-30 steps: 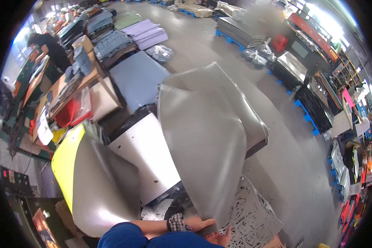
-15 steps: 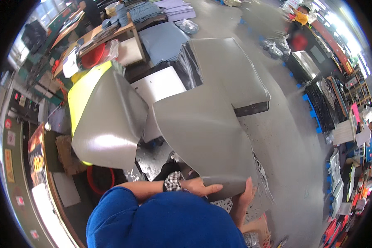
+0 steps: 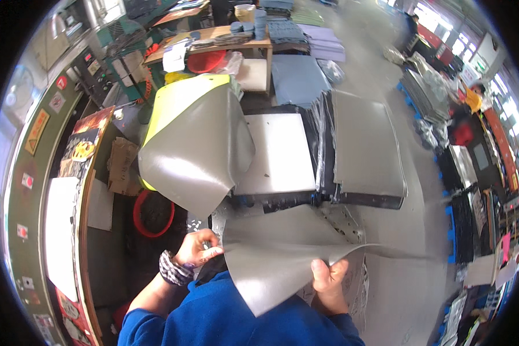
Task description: The person operates a press machine to cut shapes from a sheet of material. They place the sheet under the press, activate it, remove cut pieces, and repeat the process with new sheets.
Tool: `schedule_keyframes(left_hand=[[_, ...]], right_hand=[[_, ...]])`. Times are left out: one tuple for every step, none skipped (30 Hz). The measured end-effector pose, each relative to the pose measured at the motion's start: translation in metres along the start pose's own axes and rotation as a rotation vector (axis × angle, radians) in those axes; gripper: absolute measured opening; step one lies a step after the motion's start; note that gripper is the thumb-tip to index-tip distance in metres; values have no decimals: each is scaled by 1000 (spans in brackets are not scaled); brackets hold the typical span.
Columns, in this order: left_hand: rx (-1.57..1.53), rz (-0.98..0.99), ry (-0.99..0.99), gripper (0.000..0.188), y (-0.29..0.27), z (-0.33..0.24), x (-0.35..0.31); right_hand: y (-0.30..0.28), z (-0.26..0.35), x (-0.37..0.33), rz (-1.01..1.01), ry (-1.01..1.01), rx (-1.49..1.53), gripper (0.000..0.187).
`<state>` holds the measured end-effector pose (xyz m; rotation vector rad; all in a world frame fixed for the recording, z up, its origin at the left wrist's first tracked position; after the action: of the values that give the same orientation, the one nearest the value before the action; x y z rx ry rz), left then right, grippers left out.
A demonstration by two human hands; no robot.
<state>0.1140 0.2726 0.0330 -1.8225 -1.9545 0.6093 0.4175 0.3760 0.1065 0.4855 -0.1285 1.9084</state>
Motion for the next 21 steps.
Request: schedule_keyframes(left_hand=[[424, -120, 29, 41, -10, 8, -12], [513, -111, -2, 52, -16, 16, -24], [362, -160, 34, 59, -17, 21, -35], [251, -208, 53, 68, -18, 26, -48], [273, -119, 53, 80, -15, 31, -59], [287, -74, 45, 78, -9, 35, -70], [292, 13, 35, 72, -2, 41, -80], [215, 60, -54, 67, 8, 46, -91], [220, 102, -90, 69, 16, 54, -99], [137, 108, -52, 68, 23, 61, -106], [56, 125, -44, 65, 31, 68, -115], [-76, 205, 5, 53, 32, 79, -120], [-274, 108, -130, 39, 33, 88, -137], [-393, 23, -192, 34, 29, 98, -150], [-398, -58, -248, 34, 20, 108, -173], [-398, -135, -273, 34, 11, 113, -195], [-482, -221, -304, 32, 1, 116, -218], [-326, -314, -270, 29, -14, 117, -242], [-318, -451, -315, 28, -28, 117, -265], [-293, -547, -395, 28, -42, 115, -288], [-375, -631, -392, 27, -58, 115, -308]], right_hand=[[3, 3, -3, -19, 1, 68, 20], [6, 3, -6, -46, 46, 118, 22], [10, 1, -10, -79, 21, 199, 26], [13, -3, -16, -155, 45, 257, 33], [17, -5, -22, -230, 9, 205, 39], [24, -7, -27, -255, -72, 35, 46], [31, -11, -26, -289, -145, -75, 53], [38, -12, -25, -362, -219, -101, 51], [49, -17, -15, -301, -140, -53, 48], [63, -17, -4, -288, -190, -91, 46], [84, -20, 9, -218, -136, 9, 44], [106, -19, 24, -161, -131, 47, 42], [135, -18, 37, -82, -122, 86, 40], [170, -16, 48, -1, -114, 135, 38], [210, -11, 52, 88, -109, 186, 36], [253, -6, 54, 186, -98, 237, 34], [299, 1, 53, 286, -87, 296, 33], [350, 11, 50, 391, -80, 369, 31], [401, 23, 44, 496, -69, 434, 29], [453, 39, 37, 597, -61, 502, 28], [503, 56, 30, 700, -53, 564, 26]])
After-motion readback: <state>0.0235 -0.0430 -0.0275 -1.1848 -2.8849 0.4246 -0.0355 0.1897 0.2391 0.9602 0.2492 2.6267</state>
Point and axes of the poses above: each hand's wrist, its own x-axis towards the middle knuckle, its own y-axis out of the palm, z = x × y, the point moved 2 cm from there along x, towards the middle knuckle, and after that the axes turned 10 degrees about x, right-handed, at the moved point
